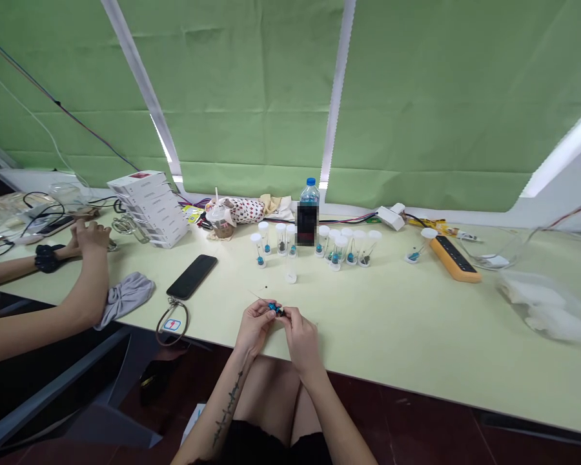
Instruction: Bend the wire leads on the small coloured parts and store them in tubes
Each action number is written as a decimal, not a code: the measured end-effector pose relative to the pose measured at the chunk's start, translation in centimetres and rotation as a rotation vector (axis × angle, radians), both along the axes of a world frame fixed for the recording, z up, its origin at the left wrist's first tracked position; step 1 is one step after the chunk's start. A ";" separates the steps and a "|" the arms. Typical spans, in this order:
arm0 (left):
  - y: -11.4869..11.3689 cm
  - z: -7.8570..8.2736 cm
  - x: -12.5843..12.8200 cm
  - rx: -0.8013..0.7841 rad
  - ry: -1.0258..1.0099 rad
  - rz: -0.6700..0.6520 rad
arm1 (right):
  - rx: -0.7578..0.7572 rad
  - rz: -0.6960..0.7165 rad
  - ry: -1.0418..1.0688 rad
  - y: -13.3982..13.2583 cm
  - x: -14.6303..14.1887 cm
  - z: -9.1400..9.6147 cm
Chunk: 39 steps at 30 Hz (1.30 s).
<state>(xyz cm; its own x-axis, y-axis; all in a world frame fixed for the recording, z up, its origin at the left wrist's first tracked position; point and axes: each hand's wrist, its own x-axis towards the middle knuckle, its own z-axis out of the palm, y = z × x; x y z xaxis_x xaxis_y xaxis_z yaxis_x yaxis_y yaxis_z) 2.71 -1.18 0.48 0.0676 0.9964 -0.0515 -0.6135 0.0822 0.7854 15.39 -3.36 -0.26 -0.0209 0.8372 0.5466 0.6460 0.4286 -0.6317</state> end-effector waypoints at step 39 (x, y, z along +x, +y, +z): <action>-0.1 0.1 0.1 -0.009 0.054 0.025 | 0.100 -0.008 -0.043 -0.1 0.2 -0.2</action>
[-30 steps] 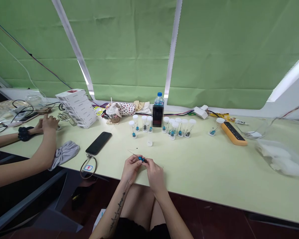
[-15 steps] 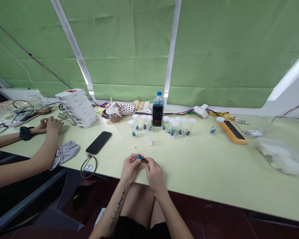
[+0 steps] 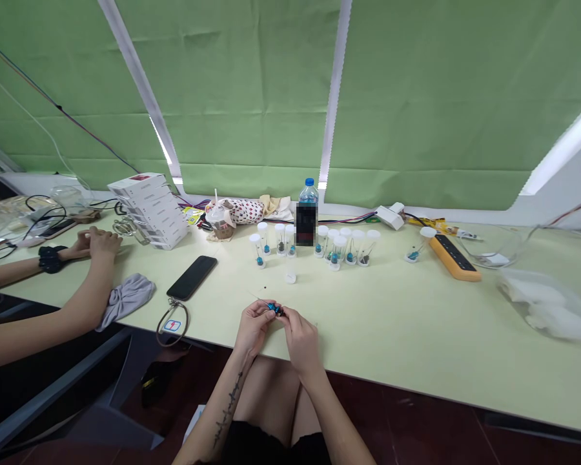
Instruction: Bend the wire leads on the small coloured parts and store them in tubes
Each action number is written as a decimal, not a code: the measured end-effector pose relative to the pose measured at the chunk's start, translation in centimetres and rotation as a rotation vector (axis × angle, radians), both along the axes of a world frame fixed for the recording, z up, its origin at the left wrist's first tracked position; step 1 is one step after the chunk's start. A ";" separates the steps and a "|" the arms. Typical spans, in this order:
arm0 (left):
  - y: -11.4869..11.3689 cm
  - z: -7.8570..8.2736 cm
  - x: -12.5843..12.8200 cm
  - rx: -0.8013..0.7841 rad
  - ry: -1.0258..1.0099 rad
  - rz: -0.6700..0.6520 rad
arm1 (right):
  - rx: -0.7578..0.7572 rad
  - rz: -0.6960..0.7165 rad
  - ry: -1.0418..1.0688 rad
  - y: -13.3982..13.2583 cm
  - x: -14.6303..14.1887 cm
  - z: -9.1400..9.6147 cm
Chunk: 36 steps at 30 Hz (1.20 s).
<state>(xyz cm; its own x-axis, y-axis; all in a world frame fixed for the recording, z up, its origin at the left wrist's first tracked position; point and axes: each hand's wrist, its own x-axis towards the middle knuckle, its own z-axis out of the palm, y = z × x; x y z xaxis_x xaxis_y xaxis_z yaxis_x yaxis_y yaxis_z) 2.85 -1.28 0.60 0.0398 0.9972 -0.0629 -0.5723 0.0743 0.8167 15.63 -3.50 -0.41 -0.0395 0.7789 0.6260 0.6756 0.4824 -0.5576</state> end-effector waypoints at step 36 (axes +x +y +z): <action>-0.3 0.6 -0.6 -0.001 -0.144 -0.119 | -0.156 0.000 0.193 0.0 0.0 1.2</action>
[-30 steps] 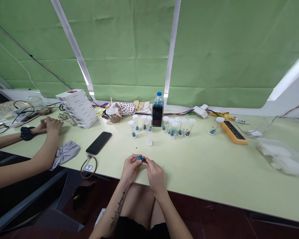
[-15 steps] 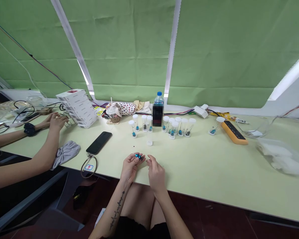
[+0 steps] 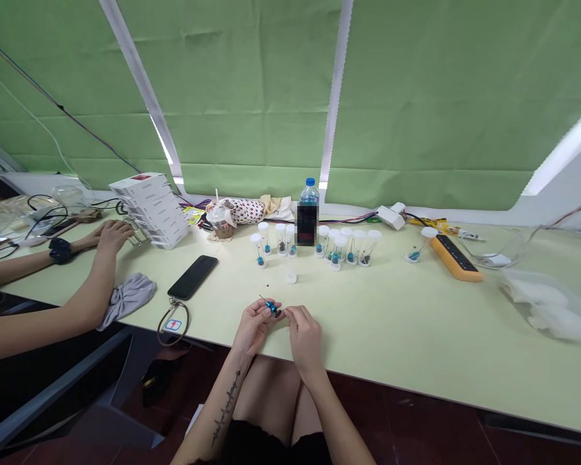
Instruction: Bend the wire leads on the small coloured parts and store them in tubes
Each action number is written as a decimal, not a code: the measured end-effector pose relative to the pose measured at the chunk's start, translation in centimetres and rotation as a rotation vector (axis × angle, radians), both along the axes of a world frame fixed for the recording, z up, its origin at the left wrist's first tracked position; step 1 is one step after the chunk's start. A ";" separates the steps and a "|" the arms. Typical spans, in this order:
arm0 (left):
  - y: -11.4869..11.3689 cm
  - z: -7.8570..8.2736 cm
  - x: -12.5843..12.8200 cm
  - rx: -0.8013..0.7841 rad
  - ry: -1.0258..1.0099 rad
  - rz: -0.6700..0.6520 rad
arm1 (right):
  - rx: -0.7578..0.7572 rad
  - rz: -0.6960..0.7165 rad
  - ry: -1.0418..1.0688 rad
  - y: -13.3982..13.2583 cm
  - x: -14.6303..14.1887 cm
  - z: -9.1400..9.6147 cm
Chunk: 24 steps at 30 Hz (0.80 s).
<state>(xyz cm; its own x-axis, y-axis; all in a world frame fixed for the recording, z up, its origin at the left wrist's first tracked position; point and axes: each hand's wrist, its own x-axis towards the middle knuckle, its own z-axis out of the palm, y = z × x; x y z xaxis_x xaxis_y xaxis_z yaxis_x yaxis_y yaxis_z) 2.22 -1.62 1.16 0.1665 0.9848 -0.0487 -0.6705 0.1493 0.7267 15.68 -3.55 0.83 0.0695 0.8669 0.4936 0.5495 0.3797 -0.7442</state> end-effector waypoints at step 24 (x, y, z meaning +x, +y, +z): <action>0.2 -0.4 0.2 0.005 0.004 0.001 | 0.078 0.077 0.165 -0.4 -0.1 0.0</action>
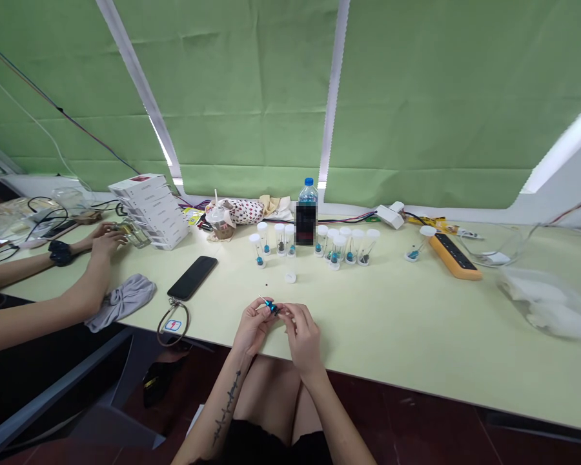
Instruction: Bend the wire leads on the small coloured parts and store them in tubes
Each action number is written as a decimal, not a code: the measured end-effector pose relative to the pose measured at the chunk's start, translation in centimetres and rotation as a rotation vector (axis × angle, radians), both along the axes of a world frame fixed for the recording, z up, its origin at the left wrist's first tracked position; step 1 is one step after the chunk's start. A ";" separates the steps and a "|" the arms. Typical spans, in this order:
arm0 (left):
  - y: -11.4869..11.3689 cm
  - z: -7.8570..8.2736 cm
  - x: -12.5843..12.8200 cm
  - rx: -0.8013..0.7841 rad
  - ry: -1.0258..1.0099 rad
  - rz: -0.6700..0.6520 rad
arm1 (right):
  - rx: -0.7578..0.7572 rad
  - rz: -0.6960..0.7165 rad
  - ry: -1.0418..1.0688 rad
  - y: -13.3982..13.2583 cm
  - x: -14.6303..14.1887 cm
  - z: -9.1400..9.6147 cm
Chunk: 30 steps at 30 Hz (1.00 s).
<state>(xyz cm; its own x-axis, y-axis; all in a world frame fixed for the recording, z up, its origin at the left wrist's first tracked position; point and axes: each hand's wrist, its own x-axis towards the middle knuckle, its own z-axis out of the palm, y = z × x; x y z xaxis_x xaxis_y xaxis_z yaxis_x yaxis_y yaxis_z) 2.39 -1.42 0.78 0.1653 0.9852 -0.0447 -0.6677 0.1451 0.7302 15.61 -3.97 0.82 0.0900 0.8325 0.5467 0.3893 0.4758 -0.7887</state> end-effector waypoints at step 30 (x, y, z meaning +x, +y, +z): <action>-0.1 0.4 0.6 -0.014 0.070 0.136 | 0.065 -0.117 -0.285 0.2 -0.1 -0.4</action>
<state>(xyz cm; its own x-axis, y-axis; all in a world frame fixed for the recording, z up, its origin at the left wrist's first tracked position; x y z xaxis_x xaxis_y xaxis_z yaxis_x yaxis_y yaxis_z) 3.00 -1.51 1.13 0.0262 0.9975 -0.0651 -0.6293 0.0670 0.7743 15.51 -3.73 0.44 0.0185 0.7877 0.6158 0.6456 0.4608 -0.6089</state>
